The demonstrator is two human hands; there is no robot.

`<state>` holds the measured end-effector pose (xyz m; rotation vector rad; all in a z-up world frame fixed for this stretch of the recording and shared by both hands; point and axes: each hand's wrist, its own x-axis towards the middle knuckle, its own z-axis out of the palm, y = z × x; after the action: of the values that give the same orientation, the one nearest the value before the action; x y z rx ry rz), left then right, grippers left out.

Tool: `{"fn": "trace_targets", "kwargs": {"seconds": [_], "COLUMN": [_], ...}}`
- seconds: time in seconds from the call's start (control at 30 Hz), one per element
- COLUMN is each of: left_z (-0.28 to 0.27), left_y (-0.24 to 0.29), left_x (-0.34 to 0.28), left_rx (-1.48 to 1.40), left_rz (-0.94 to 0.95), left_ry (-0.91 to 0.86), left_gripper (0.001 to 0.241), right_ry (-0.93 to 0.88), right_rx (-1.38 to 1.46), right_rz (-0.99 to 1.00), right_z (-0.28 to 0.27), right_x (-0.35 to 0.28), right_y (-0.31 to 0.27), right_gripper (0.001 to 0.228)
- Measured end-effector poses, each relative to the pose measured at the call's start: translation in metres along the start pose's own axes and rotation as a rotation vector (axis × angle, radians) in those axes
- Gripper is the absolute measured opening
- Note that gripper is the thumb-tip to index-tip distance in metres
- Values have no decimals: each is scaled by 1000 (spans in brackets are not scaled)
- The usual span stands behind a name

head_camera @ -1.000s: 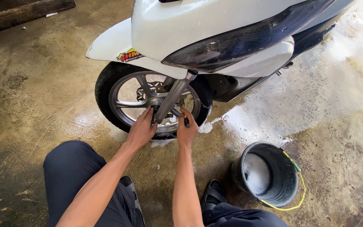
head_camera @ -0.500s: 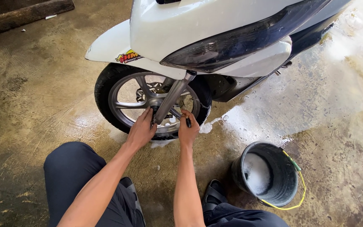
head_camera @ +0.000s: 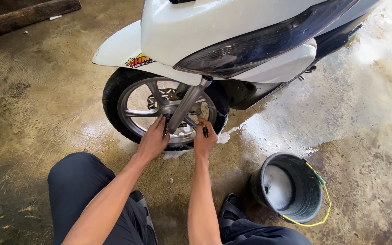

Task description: The person washes the front wheel and fork of a motorcycle using a brush and soapy water.

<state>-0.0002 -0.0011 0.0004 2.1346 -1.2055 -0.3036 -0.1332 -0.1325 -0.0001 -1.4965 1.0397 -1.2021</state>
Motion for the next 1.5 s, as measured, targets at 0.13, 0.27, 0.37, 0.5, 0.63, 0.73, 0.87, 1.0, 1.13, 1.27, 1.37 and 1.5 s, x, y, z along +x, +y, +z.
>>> {"fn": "trace_targets", "kwargs": {"seconds": [0.13,0.27,0.37,0.5,0.63,0.73,0.87,1.0,1.13,1.27,1.37,1.5], "left_z": [-3,-6,-8,-6,-7,-7,-3,-7,5,2,0,-2], "left_y": [3,5,9,5,5,5,4,6,-6,-2,0,1], "left_x": [-1,0,-4,-2,-2,0,0,-3,2,2,-1,-2], "left_rx": [3,3,-6,4,5,7,-2,7,3,0,2,-7], "left_rz": [1,-14,-18,-19,-2,-2,-1,7,3,4,6,13], "left_ry": [-1,-12,-19,-19,-7,-15,-8,-6,2,6,2,-1], "left_gripper": [64,62,63,63,62,63,63,64,65,64,64,66], "right_ry": [-5,2,-27,-11,-30,-78,-64,-22,-95,-65,-57,-30], "right_rx": [13,-16,-21,-7,18,-1,-23,-34,-34,-17,-43,-61], "right_rz": [-28,-13,-27,-35,-59,-32,-24,-23,-21,-19,-13,0], "right_z": [2,-1,-5,-1,2,-2,-3,-3,-3,-2,-1,-2], "right_x": [3,5,0,1,3,2,2,-1,0,-5,-4,2], "right_y": [6,8,4,4,14,4,3,-9,-4,-10,-1,1], "right_gripper": [25,23,24,25,25,26,27,28,29,26,25,25]}}
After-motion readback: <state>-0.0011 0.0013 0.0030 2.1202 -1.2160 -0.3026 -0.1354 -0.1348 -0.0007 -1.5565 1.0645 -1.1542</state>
